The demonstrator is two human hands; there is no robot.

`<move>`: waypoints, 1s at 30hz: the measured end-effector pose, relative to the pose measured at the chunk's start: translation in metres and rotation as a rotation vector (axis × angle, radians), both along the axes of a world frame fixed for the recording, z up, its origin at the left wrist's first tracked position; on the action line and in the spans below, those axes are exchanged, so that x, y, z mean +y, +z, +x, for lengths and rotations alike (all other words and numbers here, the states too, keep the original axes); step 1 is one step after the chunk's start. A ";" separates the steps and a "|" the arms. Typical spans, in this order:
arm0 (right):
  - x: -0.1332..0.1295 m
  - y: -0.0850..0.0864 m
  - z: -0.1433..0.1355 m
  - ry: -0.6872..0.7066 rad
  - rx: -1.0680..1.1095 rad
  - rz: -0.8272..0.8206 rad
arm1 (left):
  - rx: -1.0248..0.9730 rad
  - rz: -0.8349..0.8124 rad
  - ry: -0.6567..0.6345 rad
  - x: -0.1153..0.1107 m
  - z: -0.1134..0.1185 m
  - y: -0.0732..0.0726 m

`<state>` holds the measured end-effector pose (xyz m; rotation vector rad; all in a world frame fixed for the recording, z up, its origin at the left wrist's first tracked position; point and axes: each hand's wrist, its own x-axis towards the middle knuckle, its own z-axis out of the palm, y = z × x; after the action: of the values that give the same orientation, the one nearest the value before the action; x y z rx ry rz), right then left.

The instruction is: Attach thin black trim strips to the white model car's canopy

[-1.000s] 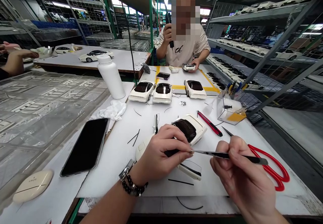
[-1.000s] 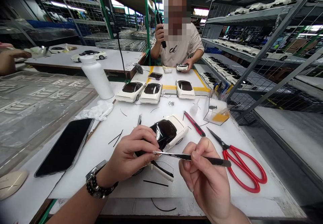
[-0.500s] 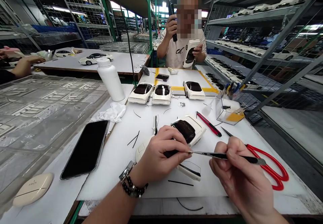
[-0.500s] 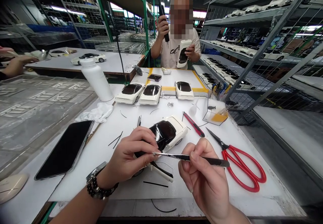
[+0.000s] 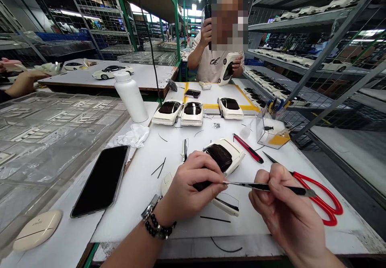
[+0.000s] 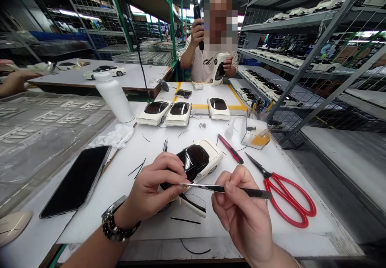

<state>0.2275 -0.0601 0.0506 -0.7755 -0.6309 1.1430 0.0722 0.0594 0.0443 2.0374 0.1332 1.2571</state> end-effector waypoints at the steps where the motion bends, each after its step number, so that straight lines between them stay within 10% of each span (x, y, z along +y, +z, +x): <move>1: 0.000 0.000 0.000 -0.001 0.000 -0.004 | -0.002 0.003 0.002 0.000 0.000 0.000; 30: -0.001 0.000 -0.002 -0.003 -0.014 -0.013 | -0.010 0.020 0.031 -0.001 -0.001 0.000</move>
<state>0.2257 -0.0608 0.0508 -0.7956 -0.6345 1.1410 0.0713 0.0588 0.0446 2.0534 0.1483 1.2920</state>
